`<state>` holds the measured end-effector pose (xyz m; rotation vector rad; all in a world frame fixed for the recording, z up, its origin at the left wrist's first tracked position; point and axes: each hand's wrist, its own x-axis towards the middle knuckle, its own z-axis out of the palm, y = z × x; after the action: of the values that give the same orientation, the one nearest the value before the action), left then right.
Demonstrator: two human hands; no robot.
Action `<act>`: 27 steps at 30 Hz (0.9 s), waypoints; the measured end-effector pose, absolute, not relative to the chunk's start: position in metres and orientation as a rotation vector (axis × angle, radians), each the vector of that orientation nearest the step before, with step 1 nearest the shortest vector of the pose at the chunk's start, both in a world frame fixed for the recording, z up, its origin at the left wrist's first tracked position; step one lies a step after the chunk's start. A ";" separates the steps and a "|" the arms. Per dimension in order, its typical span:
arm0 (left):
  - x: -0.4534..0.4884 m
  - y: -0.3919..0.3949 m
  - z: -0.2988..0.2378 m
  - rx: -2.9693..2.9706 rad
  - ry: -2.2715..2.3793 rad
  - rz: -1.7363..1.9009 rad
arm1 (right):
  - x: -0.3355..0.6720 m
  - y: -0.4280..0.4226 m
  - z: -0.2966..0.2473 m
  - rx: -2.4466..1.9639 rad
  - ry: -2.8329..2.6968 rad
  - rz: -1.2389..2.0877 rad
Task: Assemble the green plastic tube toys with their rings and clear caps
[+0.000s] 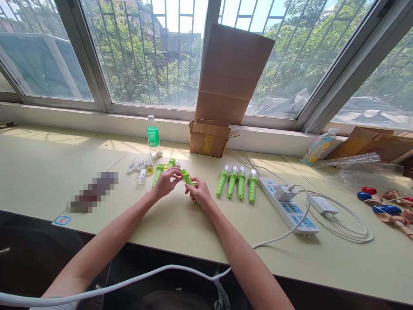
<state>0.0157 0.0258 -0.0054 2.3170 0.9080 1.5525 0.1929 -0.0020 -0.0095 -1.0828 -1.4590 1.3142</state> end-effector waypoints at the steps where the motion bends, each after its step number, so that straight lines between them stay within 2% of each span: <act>1: 0.016 0.026 -0.005 2.314 0.903 1.552 | 0.193 -0.002 -0.010 -1.082 -1.454 1.310; 21: 0.013 0.020 0.000 2.339 0.836 1.427 | 0.195 -0.003 -0.006 -1.034 -1.403 1.439; 27: 0.013 0.027 -0.005 2.356 0.906 1.515 | 0.194 -0.004 -0.006 -1.056 -1.419 1.366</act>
<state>0.0133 0.0268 -0.0055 2.3565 0.9057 1.5146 0.1941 -0.0039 -0.0060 -1.0565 -1.4190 1.3660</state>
